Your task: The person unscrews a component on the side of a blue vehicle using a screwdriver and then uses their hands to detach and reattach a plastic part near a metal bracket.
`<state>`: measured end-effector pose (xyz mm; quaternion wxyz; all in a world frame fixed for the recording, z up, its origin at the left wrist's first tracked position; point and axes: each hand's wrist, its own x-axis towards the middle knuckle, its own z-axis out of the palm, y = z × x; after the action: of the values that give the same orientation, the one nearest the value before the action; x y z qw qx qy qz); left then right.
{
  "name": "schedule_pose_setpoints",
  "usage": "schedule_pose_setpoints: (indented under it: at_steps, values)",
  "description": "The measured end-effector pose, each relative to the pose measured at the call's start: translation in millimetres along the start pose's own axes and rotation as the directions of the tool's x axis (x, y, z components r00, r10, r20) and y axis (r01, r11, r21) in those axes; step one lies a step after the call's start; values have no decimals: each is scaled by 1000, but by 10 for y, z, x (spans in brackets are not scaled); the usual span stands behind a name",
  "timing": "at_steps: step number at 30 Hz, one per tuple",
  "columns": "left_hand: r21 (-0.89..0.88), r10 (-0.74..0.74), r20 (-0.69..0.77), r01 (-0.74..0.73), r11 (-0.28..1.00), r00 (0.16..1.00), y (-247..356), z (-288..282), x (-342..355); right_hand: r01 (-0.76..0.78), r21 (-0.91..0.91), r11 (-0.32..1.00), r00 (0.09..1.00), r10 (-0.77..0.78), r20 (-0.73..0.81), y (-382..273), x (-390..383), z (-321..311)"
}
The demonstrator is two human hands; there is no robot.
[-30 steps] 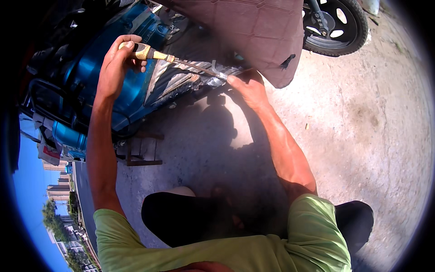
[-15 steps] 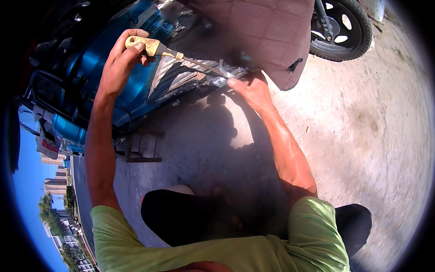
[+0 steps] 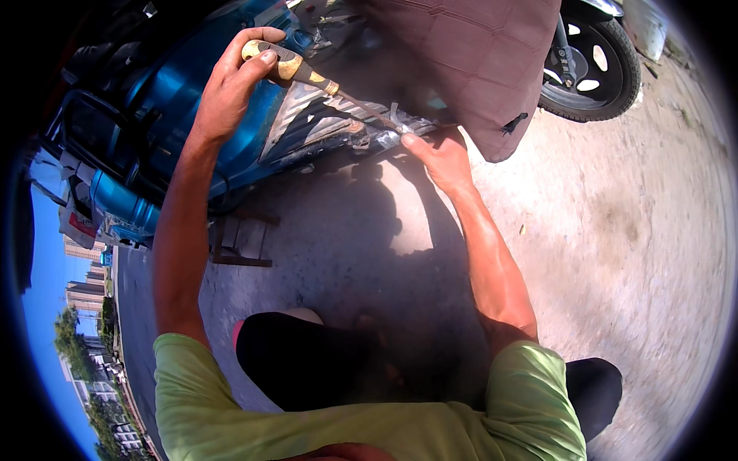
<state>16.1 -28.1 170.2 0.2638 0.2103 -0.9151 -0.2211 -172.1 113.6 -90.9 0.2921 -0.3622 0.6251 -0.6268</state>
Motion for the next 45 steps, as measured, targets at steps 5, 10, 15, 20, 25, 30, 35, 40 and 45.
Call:
schedule_pose_setpoints:
  at_steps: [5,10,15,20,25,30,35,40,45]
  values:
    - [88,-277,-65,282,955,959,169,91,122,-13,-38,999,999,11,-32,51,13,6]
    - [16,-32,-101,33,999,994,68,129,77,-14,-10,1000,1000,14,10,-10,-15,21]
    - [-11,81,46,-80,997,996,-29,-54,-43,-5,-16,1000,1000,5,26,140,86,10]
    - [-312,90,57,-68,948,994,204,-27,37,-19,-71,997,987,30,157,-161,12,-134]
    - [-390,99,-139,-146,909,985,98,147,-97,-18,-582,813,828,339,447,-927,-123,-512]
    - [-554,62,-128,-123,823,990,-58,297,-117,355,-307,883,854,-173,490,-2011,-172,-451]
    - [-638,-176,-141,46,769,974,297,287,-204,567,-160,808,772,-452,447,-3012,-132,303]
    - [-584,43,-100,-93,806,994,157,325,-99,736,-359,574,638,-413,650,-3201,178,282]
    - [-665,36,-135,-117,738,990,77,387,-159,681,-283,675,609,-308,731,-2955,482,215]
